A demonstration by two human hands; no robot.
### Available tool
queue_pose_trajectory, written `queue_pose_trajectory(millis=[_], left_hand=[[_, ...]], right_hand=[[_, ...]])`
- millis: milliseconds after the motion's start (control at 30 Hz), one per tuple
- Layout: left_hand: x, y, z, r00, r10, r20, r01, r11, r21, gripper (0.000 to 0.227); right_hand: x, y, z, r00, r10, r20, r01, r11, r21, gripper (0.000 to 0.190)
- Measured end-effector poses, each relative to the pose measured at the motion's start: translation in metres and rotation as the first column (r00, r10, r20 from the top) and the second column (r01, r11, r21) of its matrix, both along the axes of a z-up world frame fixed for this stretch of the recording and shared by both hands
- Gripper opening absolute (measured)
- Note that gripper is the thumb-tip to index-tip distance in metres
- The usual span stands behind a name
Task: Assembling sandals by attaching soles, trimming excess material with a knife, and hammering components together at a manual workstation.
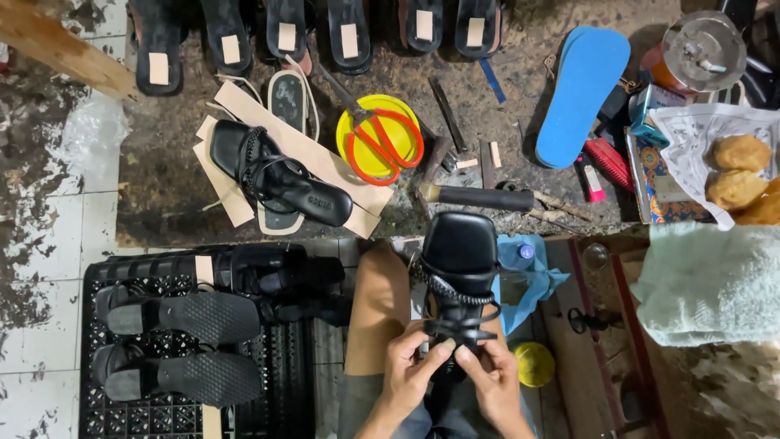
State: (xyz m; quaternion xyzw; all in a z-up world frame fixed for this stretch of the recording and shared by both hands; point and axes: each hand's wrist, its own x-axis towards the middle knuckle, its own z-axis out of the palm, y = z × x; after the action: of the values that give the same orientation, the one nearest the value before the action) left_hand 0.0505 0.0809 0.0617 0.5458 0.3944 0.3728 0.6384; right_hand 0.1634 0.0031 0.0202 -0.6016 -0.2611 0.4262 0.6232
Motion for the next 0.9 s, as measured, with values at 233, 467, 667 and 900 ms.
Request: queue_pose_trajectory(millis=[233, 467, 667, 900], left_hand=[[-0.006, -0.009, -0.029, 0.831, -0.124, 0.542, 0.405, 0.803, -0.438, 0.068], [-0.005, -0.002, -0.028, 0.928, 0.218, 0.303, -0.041, 0.867, -0.497, 0.076], [-0.011, 0.002, 0.001, 0.96, -0.104, 0.261, 0.199, 0.908, -0.369, 0.038], [-0.009, -0.003, -0.002, 0.995, -0.097, -0.039, 0.084, 0.965, -0.25, 0.028]], right_hand=[[0.006, -0.028, -0.011, 0.555, 0.175, -0.814, -0.277, 0.961, 0.018, 0.042], [0.008, 0.003, 0.055, 0.814, -0.209, -0.543, -0.221, 0.752, -0.621, 0.062], [0.005, -0.012, 0.043, 0.932, 0.142, -0.333, -0.234, 0.939, -0.252, 0.032], [0.006, -0.02, 0.032, 0.963, 0.269, 0.009, -0.267, 0.96, -0.086, 0.033]])
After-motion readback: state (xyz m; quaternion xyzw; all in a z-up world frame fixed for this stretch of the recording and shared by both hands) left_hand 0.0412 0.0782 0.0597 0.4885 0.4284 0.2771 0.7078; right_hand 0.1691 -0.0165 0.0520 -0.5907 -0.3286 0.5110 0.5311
